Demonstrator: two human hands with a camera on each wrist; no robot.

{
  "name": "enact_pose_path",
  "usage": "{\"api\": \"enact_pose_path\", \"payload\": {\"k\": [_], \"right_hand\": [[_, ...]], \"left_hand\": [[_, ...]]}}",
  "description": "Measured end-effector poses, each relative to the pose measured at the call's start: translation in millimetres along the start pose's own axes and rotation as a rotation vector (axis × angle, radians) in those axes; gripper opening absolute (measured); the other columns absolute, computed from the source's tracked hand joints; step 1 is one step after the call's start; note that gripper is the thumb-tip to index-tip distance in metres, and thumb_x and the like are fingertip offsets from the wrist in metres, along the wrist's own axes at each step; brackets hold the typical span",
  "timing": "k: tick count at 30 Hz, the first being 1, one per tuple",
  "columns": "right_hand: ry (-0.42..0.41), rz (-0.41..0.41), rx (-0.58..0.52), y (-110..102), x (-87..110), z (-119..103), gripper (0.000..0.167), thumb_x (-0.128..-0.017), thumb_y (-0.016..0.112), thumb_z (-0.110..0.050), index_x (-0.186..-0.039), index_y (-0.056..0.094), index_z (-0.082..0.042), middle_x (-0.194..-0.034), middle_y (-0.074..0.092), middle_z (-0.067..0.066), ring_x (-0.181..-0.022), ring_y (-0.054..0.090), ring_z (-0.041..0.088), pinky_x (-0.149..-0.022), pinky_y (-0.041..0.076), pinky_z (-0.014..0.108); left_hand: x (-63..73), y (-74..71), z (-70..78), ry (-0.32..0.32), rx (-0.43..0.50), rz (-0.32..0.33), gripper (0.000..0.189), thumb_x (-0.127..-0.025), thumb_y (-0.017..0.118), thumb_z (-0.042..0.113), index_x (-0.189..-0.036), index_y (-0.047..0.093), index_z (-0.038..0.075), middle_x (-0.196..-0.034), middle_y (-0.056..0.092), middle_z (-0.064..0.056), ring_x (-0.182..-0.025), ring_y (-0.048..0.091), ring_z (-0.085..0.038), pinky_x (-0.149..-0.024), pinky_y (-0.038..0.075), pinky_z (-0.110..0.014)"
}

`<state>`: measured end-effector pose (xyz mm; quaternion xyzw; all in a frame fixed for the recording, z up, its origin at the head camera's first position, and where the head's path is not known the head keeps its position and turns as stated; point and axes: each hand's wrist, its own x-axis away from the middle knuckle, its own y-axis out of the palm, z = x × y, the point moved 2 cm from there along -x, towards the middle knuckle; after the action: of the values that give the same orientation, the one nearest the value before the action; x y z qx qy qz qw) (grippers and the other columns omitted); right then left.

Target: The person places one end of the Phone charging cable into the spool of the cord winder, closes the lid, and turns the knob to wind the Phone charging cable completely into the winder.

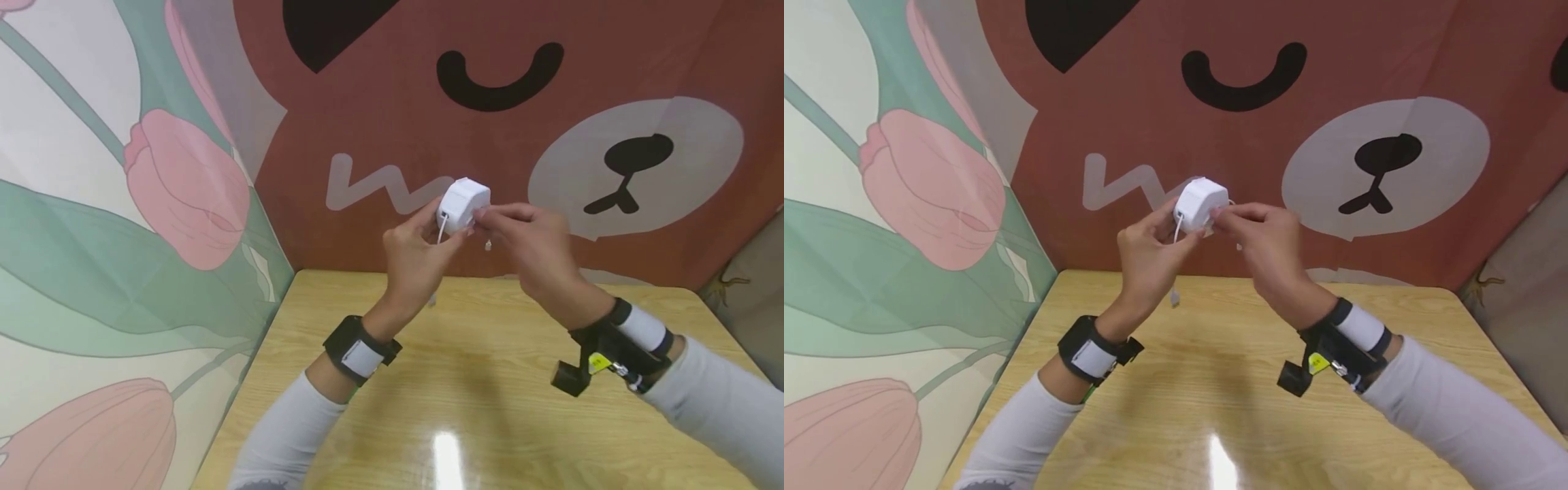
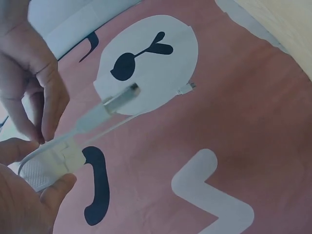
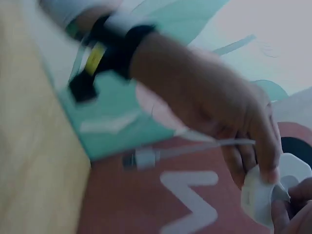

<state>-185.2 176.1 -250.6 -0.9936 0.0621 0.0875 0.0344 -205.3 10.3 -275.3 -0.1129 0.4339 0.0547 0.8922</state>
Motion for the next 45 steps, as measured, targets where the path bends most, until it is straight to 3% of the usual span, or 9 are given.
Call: {"api": "enact_pose_path", "payload": {"k": [9, 16, 20, 25, 29, 33, 35, 40, 45], "right_hand": [[-1.063, 0.051, 0.753, -2.8, -5.5, 2.7, 0.019, -0.081, 0.084, 0.001, -0.099, 0.080, 0.001, -0.100, 0.073, 0.013, -0.088, 0.068, 0.024, -0.079, 0.058, 0.025], [-1.576, -0.109, 1.220, -11.3, -6.3, 8.7, 0.028, -0.087, 0.074, 0.009, -0.114, 0.069, 0.011, -0.113, 0.066, 0.019, -0.093, 0.063, 0.031, -0.075, 0.063, 0.036], [-1.687, -0.118, 1.308, -12.8, -4.8, 9.0, 0.027, -0.089, 0.071, 0.007, -0.115, 0.068, 0.014, -0.112, 0.064, 0.020, -0.092, 0.062, 0.030, -0.073, 0.064, 0.033], [-1.337, -0.091, 1.084, -11.5, -5.7, 4.5, 0.022, -0.083, 0.082, 0.002, -0.102, 0.074, 0.006, -0.101, 0.067, 0.014, -0.084, 0.064, 0.025, -0.071, 0.061, 0.029], [-0.617, -0.024, 0.581, -11.3, -8.8, 7.5, 0.014, -0.087, 0.081, -0.015, -0.095, 0.080, -0.004, -0.098, 0.071, 0.006, -0.087, 0.067, 0.013, -0.073, 0.058, 0.018], [0.178, -0.147, -0.274, -7.3, -8.3, 11.7, 0.020, -0.096, 0.073, -0.019, -0.113, 0.073, -0.008, -0.122, 0.059, 0.002, -0.101, 0.067, 0.006, -0.091, 0.057, 0.015], [0.418, -0.149, -0.564, -5.5, -7.2, 11.6, 0.024, -0.098, 0.069, -0.011, -0.121, 0.065, -0.007, -0.130, 0.051, 0.003, -0.104, 0.068, 0.007, -0.098, 0.055, 0.018], [0.428, -0.136, -0.562, -6.6, -5.9, 12.3, 0.039, -0.094, 0.072, -0.006, -0.131, 0.062, -0.004, -0.136, 0.049, 0.005, -0.103, 0.071, 0.009, -0.100, 0.055, 0.022], [0.122, -0.054, -0.091, -15.5, -7.2, 16.6, 0.043, -0.092, 0.078, -0.031, -0.123, 0.071, -0.002, -0.125, 0.062, 0.003, -0.105, 0.070, 0.006, -0.097, 0.057, 0.023]], "left_hand": [[-1.6, -0.8, -1.5, -0.142, 0.027, -0.030, 0.047, -0.082, 0.085, 0.007, -0.127, 0.071, 0.000, -0.117, 0.074, -0.019, -0.107, 0.074, -0.020, -0.083, 0.061, -0.023], [-0.3, 0.6, -1.9, -0.192, 0.036, -0.092, 0.047, -0.083, 0.084, 0.007, -0.128, 0.070, 0.001, -0.116, 0.074, -0.019, -0.105, 0.075, -0.018, -0.082, 0.061, -0.020], [0.9, 0.3, -2.8, -0.190, 0.027, -0.130, 0.047, -0.084, 0.083, 0.007, -0.128, 0.070, 0.001, -0.115, 0.075, -0.018, -0.105, 0.075, -0.018, -0.082, 0.061, -0.021], [1.4, 1.9, -2.4, -0.168, 0.059, -0.136, 0.049, -0.083, 0.084, 0.006, -0.130, 0.069, 0.001, -0.118, 0.073, -0.018, -0.108, 0.073, -0.017, -0.084, 0.061, -0.021], [5.0, 5.8, -2.6, -0.101, 0.055, -0.120, 0.048, -0.084, 0.084, 0.007, -0.129, 0.069, -0.001, -0.120, 0.073, -0.019, -0.114, 0.070, -0.019, -0.090, 0.058, -0.020], [8.4, 9.5, -5.3, -0.018, 0.002, -0.085, 0.045, -0.085, 0.083, 0.006, -0.127, 0.069, -0.002, -0.119, 0.074, -0.018, -0.116, 0.069, -0.019, -0.095, 0.055, -0.019], [10.1, 10.9, -6.6, 0.005, -0.011, -0.066, 0.046, -0.084, 0.083, 0.004, -0.127, 0.069, -0.003, -0.118, 0.073, -0.020, -0.115, 0.070, -0.020, -0.096, 0.055, -0.018], [11.9, 12.4, -9.1, 0.003, 0.003, -0.044, 0.045, -0.083, 0.083, 0.002, -0.126, 0.069, -0.004, -0.118, 0.073, -0.021, -0.115, 0.070, -0.022, -0.097, 0.055, -0.020], [10.4, 12.4, -9.7, -0.091, 0.008, -0.039, 0.046, -0.083, 0.084, 0.004, -0.126, 0.070, -0.002, -0.119, 0.074, -0.019, -0.115, 0.070, -0.021, -0.095, 0.056, -0.021]]}}
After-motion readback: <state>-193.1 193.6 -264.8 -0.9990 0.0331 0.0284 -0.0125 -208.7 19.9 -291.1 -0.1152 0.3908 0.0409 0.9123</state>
